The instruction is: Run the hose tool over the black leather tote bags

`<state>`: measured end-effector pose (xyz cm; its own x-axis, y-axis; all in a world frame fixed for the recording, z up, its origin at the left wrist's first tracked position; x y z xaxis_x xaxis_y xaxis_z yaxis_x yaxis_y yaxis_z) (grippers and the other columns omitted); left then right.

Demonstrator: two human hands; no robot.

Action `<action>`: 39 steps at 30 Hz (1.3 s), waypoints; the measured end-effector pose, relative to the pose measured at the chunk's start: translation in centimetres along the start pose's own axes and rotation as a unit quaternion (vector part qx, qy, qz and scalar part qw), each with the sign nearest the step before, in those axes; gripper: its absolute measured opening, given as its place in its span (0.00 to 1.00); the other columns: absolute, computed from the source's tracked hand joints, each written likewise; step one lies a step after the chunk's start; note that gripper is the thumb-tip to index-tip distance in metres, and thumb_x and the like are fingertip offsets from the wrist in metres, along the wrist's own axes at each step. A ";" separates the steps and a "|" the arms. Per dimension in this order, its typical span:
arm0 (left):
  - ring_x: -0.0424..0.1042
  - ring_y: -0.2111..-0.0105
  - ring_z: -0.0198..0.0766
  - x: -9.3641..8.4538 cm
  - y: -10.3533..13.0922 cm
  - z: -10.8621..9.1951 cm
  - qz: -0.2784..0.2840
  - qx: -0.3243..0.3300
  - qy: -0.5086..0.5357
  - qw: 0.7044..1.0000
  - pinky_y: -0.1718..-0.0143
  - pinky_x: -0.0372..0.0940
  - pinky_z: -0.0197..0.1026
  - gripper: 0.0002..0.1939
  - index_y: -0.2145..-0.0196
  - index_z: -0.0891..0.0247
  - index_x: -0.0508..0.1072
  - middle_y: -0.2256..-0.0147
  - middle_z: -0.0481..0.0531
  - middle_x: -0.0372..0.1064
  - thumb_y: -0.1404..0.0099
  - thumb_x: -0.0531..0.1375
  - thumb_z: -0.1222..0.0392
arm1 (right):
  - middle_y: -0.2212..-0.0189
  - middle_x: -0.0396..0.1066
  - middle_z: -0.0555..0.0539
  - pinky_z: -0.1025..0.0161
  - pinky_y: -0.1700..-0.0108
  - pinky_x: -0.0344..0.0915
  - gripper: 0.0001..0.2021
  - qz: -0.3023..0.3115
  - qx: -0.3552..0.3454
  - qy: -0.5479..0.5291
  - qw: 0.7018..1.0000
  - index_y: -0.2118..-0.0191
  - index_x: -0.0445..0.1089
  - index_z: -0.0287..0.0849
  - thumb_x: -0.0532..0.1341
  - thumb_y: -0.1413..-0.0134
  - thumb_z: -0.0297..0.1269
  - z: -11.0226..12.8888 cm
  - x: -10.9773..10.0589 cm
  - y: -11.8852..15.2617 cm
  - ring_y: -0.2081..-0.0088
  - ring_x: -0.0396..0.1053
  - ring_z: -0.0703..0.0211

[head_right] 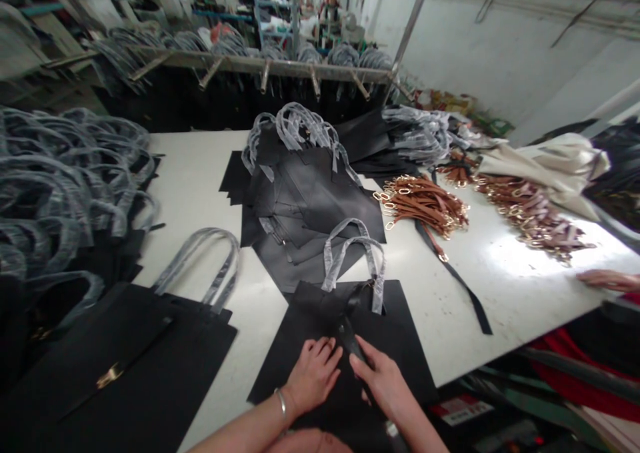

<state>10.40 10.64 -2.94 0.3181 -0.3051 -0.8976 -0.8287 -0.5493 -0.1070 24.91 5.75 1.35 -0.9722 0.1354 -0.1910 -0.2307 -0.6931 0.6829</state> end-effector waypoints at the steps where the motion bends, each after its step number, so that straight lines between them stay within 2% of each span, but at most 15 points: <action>1: 0.60 0.46 0.47 -0.1 0.0 0.0 0.001 0.002 0.002 1.000 0.49 0.54 0.51 0.21 0.43 0.61 0.63 0.44 0.58 0.63 0.30 0.50 0.53 | 0.79 0.66 0.55 0.68 0.83 0.59 0.35 -0.002 0.015 -0.005 1.000 0.39 0.61 0.39 0.60 0.51 0.52 -0.4 -0.1 0.1 0.86 0.63 0.66; 3: 0.59 0.45 0.47 -0.3 -0.1 0.0 0.002 0.005 0.005 1.000 0.49 0.54 0.51 0.20 0.43 0.61 0.63 0.44 0.58 0.63 0.30 0.50 0.54 | 0.80 0.65 0.56 0.69 0.85 0.58 0.37 -0.008 0.041 -0.018 0.999 0.39 0.60 0.38 0.60 0.53 0.53 -0.6 -0.2 0.0 0.87 0.62 0.67; 6: 0.59 0.45 0.47 -0.2 -0.1 0.0 0.009 0.006 0.007 1.000 0.49 0.54 0.52 0.20 0.42 0.61 0.63 0.44 0.59 0.63 0.29 0.49 0.54 | 0.81 0.65 0.56 0.69 0.85 0.58 0.36 -0.009 0.051 -0.033 0.998 0.40 0.60 0.38 0.60 0.53 0.53 0.5 -0.2 -0.7 0.87 0.62 0.67; 11: 0.60 0.46 0.48 0.1 0.0 0.0 0.009 0.002 0.005 1.000 0.50 0.54 0.52 0.20 0.43 0.61 0.63 0.44 0.60 0.62 0.30 0.50 0.55 | 0.81 0.65 0.56 0.69 0.84 0.58 0.32 -0.014 0.030 -0.029 0.999 0.42 0.63 0.38 0.59 0.50 0.51 2.5 0.3 -2.3 0.86 0.62 0.66; 15: 0.59 0.45 0.48 0.0 0.0 0.1 0.002 0.001 0.006 1.000 0.49 0.53 0.52 0.20 0.43 0.61 0.63 0.44 0.59 0.63 0.29 0.49 0.54 | 0.77 0.70 0.54 0.68 0.80 0.63 0.32 -0.025 -0.009 0.003 1.000 0.41 0.64 0.41 0.62 0.51 0.48 2.7 0.1 -1.6 0.83 0.65 0.66; 18: 0.60 0.46 0.47 -0.1 0.0 0.0 0.001 0.007 0.008 1.000 0.50 0.54 0.52 0.20 0.43 0.62 0.62 0.45 0.59 0.63 0.29 0.48 0.54 | 0.75 0.72 0.53 0.68 0.78 0.64 0.30 0.008 -0.036 0.042 0.998 0.40 0.63 0.42 0.60 0.47 0.48 2.5 0.2 -0.9 0.82 0.66 0.65; 22: 0.60 0.47 0.47 -0.1 -0.1 0.0 0.001 0.012 0.011 1.000 0.52 0.54 0.51 0.18 0.45 0.62 0.64 0.47 0.59 0.64 0.29 0.49 0.55 | 0.71 0.76 0.50 0.67 0.80 0.63 0.29 0.039 -0.046 0.101 0.993 0.39 0.63 0.41 0.58 0.45 0.45 3.1 1.2 -1.4 0.84 0.65 0.66; 28: 0.61 0.49 0.45 0.3 -0.2 0.0 0.010 0.015 0.022 1.000 0.52 0.53 0.51 0.13 0.51 0.61 0.68 0.53 0.55 0.68 0.29 0.50 0.56 | 0.63 0.78 0.47 0.65 0.76 0.66 0.27 0.031 -0.061 0.138 0.988 0.41 0.66 0.45 0.60 0.47 0.45 5.2 3.5 -3.5 0.81 0.69 0.62; 31: 0.61 0.50 0.45 0.4 -0.2 0.1 0.001 0.014 0.026 1.000 0.52 0.53 0.51 0.11 0.54 0.60 0.69 0.54 0.54 0.69 0.30 0.51 0.57 | 0.64 0.79 0.47 0.65 0.75 0.67 0.27 0.028 -0.065 0.143 0.987 0.41 0.67 0.46 0.61 0.48 0.44 5.4 3.8 -3.4 0.79 0.71 0.60; 36: 0.62 0.52 0.44 0.5 0.0 0.3 -0.008 -0.001 0.025 1.000 0.52 0.53 0.50 0.13 0.51 0.58 0.68 0.55 0.53 0.69 0.31 0.54 0.57 | 0.72 0.78 0.49 0.66 0.77 0.65 0.28 0.043 -0.047 0.174 0.983 0.40 0.65 0.39 0.58 0.46 0.43 4.9 3.1 -1.7 0.83 0.68 0.63; 39: 0.62 0.53 0.43 0.5 -0.1 0.2 -0.003 -0.006 0.020 1.000 0.52 0.53 0.50 0.10 0.54 0.58 0.70 0.56 0.53 0.69 0.32 0.55 0.58 | 0.65 0.79 0.45 0.64 0.74 0.68 0.29 0.053 -0.043 0.190 0.979 0.39 0.64 0.36 0.57 0.46 0.42 5.6 3.5 -2.0 0.79 0.73 0.59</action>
<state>10.51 10.71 -3.48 0.3418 -0.3331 -0.8788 -0.8208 -0.5611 -0.1065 21.74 11.60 3.26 -0.9020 -0.2021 -0.3815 -0.1087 -0.7488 0.6538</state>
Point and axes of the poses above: each hand's wrist, its own y-axis away from the middle knuckle, its own x-axis out of the palm, z = x × y, the point moved 6 cm from there along -y, towards the middle knuckle
